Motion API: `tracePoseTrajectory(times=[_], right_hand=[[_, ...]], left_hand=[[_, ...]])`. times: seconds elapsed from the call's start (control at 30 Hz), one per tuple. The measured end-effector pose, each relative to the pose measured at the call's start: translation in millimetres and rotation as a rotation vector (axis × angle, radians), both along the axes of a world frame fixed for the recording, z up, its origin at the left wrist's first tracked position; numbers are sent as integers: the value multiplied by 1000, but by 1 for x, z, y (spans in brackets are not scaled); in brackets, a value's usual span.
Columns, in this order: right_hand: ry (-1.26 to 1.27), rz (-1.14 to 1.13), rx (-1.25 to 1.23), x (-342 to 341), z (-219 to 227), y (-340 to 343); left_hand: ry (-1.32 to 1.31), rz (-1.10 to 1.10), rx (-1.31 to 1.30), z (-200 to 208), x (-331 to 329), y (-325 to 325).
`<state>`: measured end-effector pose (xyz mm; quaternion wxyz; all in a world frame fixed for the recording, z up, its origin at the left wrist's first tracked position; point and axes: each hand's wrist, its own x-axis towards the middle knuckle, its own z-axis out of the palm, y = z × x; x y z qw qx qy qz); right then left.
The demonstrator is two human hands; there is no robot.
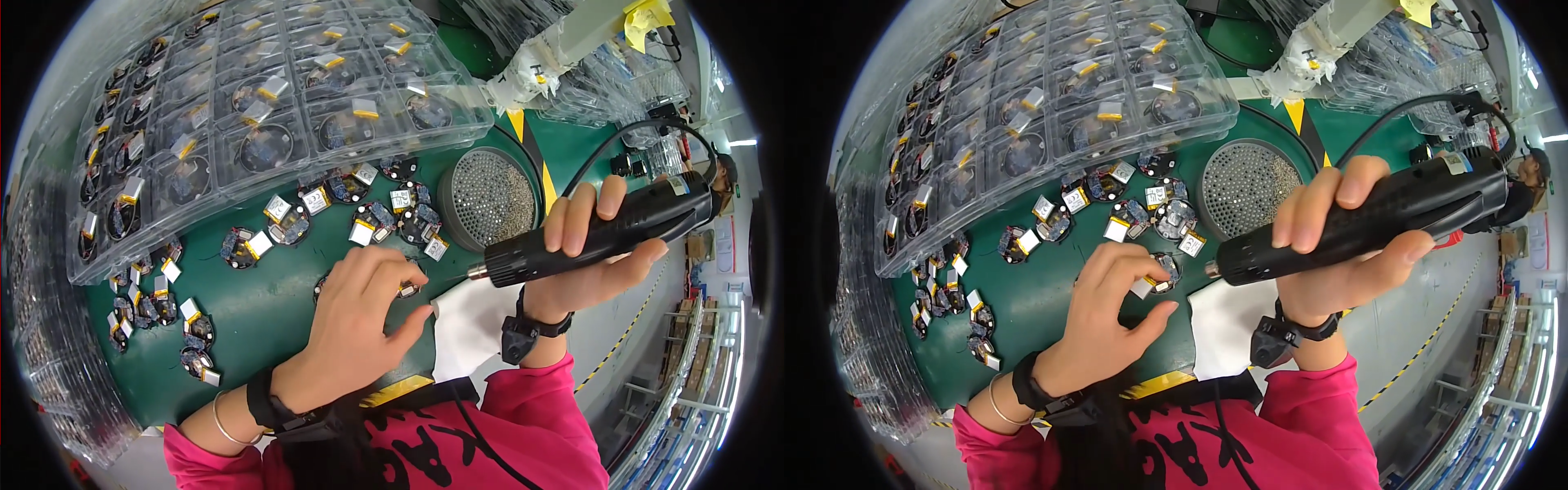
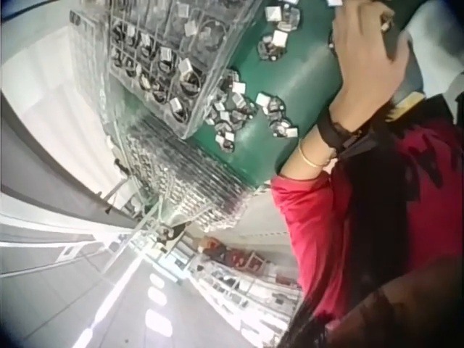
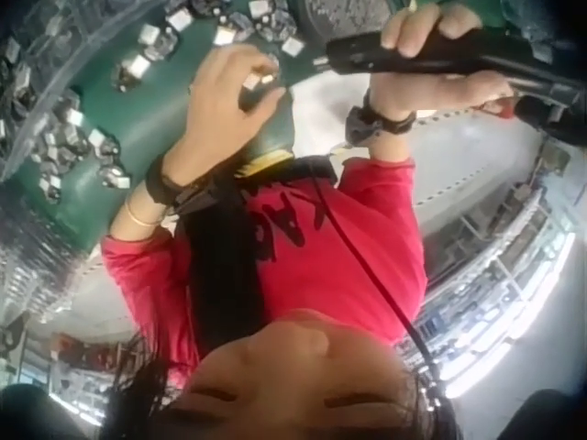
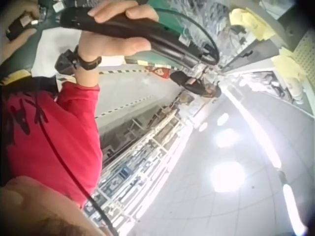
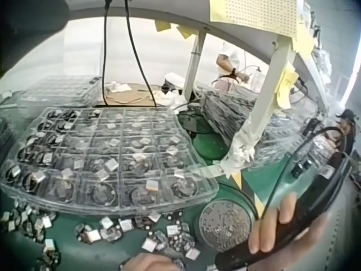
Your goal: The person picks up a circuit board and a battery, then uses a soldering iron to connect the wires. They repeat this process by soldering components on several more assemblies before placing them back on the table.
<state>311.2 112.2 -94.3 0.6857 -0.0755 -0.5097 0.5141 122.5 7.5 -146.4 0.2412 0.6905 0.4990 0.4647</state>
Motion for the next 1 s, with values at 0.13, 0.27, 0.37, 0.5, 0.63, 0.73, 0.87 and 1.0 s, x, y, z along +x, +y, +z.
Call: tracePoseTrajectory(times=[0.13, 0.27, 0.37, 0.5, 0.63, 0.73, 0.87, 1.0], right_hand=[[-20, -83, 75, 6, 3, 4], [-170, -377, 129, 24, 8, 12], [-252, -467, 131, 27, 9, 14], [-259, -388, 128, 20, 10, 13], [-290, -346, 132, 14, 9, 11], [-352, -438, 66, 12, 11, 9], [-438, -487, 3, 11, 12, 8], [-476, -509, -8, 5, 11, 7]], left_hand=[[67, 7, -3, -4, -2, 5], [105, -3, -33, -3, -4, 4], [113, -22, -59, -6, -3, 4], [123, -43, -72, -8, -4, 4], [141, -37, -62, -8, -3, 4], [146, -29, -50, -9, -3, 4], [147, -27, -42, -11, -3, 4], [149, -27, -40, -11, -3, 4]])
